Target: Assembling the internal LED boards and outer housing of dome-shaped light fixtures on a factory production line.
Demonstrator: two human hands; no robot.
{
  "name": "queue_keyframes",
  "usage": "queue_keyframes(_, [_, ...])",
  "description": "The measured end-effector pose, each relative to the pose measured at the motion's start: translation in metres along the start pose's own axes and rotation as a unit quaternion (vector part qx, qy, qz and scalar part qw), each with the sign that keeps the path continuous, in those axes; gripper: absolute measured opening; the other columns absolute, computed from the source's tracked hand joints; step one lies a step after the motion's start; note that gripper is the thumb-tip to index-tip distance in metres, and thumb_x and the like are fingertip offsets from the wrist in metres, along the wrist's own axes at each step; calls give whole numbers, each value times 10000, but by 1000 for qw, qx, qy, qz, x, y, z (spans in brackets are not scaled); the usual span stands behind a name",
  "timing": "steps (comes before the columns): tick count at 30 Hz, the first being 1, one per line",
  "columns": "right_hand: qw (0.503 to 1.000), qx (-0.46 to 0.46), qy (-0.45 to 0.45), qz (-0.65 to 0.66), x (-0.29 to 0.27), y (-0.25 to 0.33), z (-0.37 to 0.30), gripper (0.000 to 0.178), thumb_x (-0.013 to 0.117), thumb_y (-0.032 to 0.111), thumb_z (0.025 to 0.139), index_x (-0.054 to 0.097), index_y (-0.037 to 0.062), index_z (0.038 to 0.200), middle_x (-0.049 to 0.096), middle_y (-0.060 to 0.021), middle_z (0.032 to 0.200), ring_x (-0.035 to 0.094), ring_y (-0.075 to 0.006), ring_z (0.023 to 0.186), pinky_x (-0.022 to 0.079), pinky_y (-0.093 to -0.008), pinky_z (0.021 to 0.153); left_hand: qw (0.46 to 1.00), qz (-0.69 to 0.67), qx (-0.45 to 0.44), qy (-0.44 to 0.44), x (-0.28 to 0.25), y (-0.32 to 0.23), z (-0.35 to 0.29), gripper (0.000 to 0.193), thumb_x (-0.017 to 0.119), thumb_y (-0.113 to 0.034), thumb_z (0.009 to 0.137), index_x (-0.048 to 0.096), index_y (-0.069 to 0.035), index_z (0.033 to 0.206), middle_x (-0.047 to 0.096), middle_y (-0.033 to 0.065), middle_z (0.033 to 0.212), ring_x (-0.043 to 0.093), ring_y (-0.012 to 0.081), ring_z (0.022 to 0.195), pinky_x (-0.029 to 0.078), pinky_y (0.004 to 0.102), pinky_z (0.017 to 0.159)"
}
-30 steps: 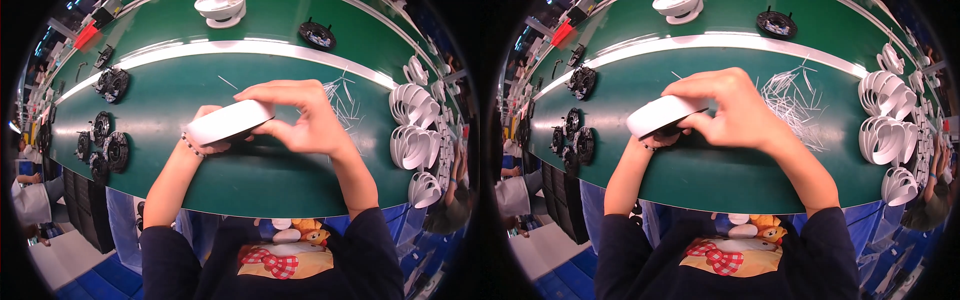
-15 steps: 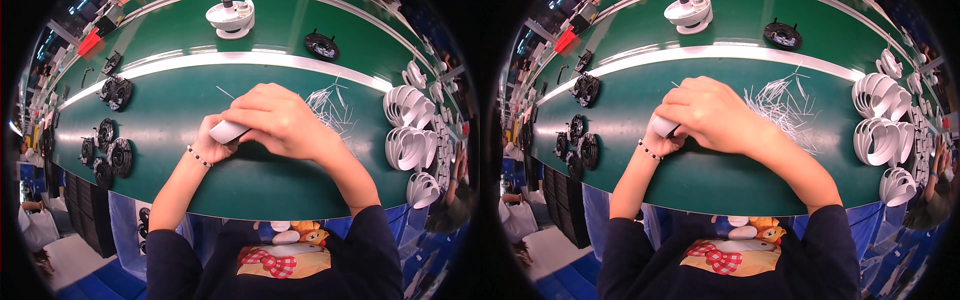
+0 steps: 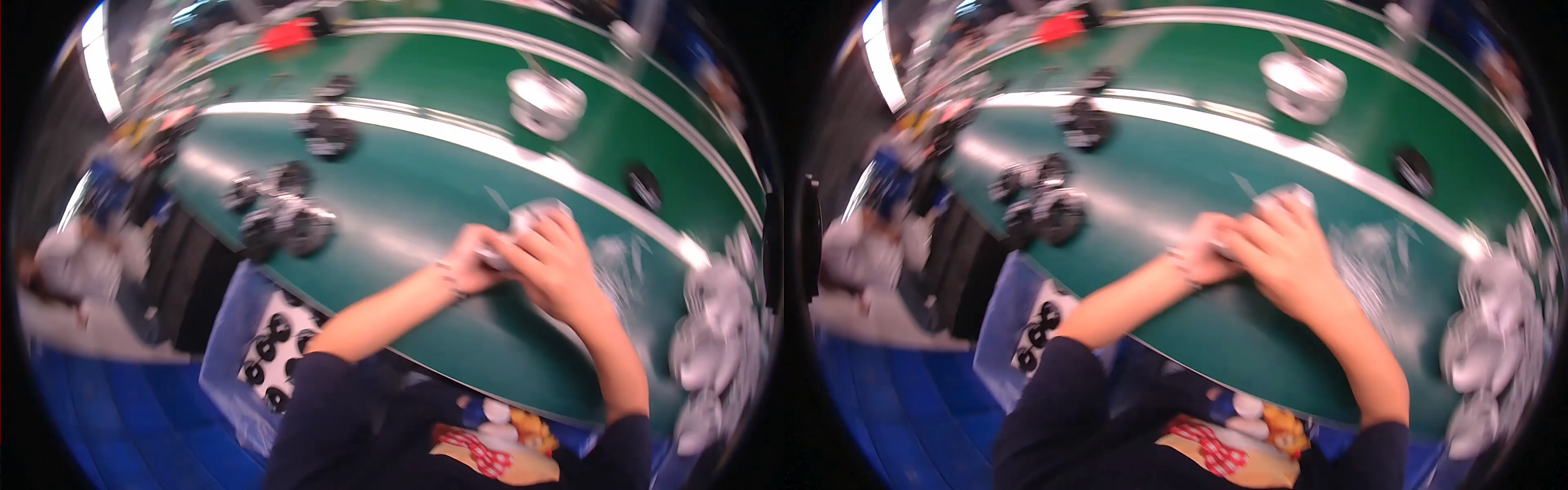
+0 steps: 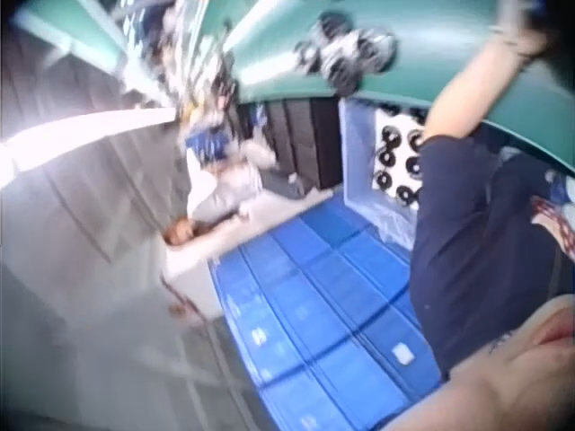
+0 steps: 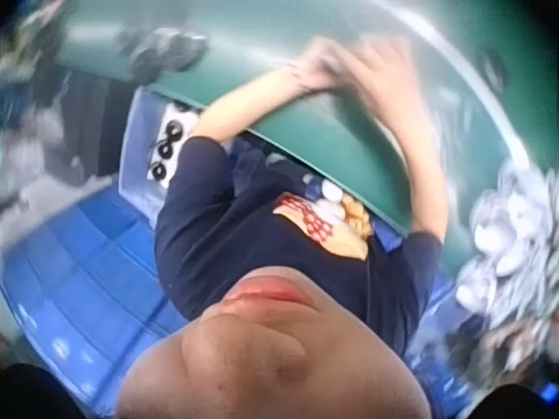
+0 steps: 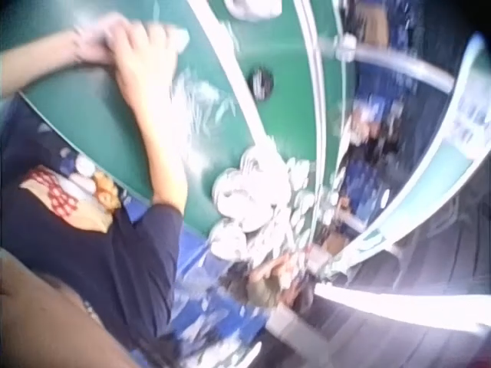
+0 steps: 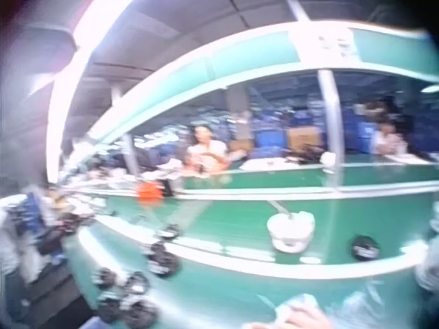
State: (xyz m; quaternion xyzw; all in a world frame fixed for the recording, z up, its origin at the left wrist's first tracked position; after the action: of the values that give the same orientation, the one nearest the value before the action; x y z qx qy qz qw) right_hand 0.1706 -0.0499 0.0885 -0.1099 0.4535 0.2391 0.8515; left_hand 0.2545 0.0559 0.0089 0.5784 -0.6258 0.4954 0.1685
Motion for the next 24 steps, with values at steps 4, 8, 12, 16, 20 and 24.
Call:
queue_keyframes(4, [999,16,-50,-5,6,11,-7,300,617,109,563,580,35,852,526,-43,757,487,-216,692,365,-376,711,999,-14,16,37,-6,3,16,337,393,-197,645,531,-41,910,574,91,888,550,229,837,455,367,719])
queue_keyframes(8, [995,26,-101,-2,17,15,-5,303,650,102,534,584,43,824,528,-30,748,477,-206,663,358,-368,694,998,21,62,18,-13,-6,11,392,379,-196,682,529,-12,994,574,117,951,548,217,849,431,327,774])
queue_keyframes(12, [993,21,-113,-10,18,10,-11,325,654,108,536,587,36,846,532,-43,772,500,-216,729,367,-394,753,996,28,84,33,-12,-10,21,385,378,-192,686,532,-11,988,580,115,933,554,211,844,433,321,777])
queue_keyframes(16, [999,5,-33,26,-2,31,38,488,656,81,550,541,34,1021,521,-76,875,484,-265,929,263,-485,948,981,-64,34,179,-22,-11,9,351,401,-208,713,534,-18,976,585,92,922,559,206,848,436,326,787])
queue_keyframes(20, [971,-177,-75,139,-44,103,97,468,558,129,683,519,179,1147,428,18,689,409,-119,575,395,-306,612,994,-68,40,-69,-21,-17,50,325,493,-175,640,548,-159,960,544,42,797,475,153,641,365,276,471])
queue_keyframes(24, [939,-243,-113,213,-31,136,121,605,472,156,742,297,212,1318,458,-15,553,436,-132,465,292,-286,452,992,-5,128,12,-28,-39,34,489,439,-155,613,472,-106,1098,560,20,871,519,114,676,337,226,444])
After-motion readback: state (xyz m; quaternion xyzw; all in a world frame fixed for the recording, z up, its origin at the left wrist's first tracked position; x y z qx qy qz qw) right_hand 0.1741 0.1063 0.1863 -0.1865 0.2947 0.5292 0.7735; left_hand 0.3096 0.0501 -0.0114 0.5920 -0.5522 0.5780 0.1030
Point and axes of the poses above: each hand's wrist, its own z-axis towards the middle knuckle, its own x-axis out of the palm, y = z × x, the point moved 1 cm from there along z, towards the middle knuckle
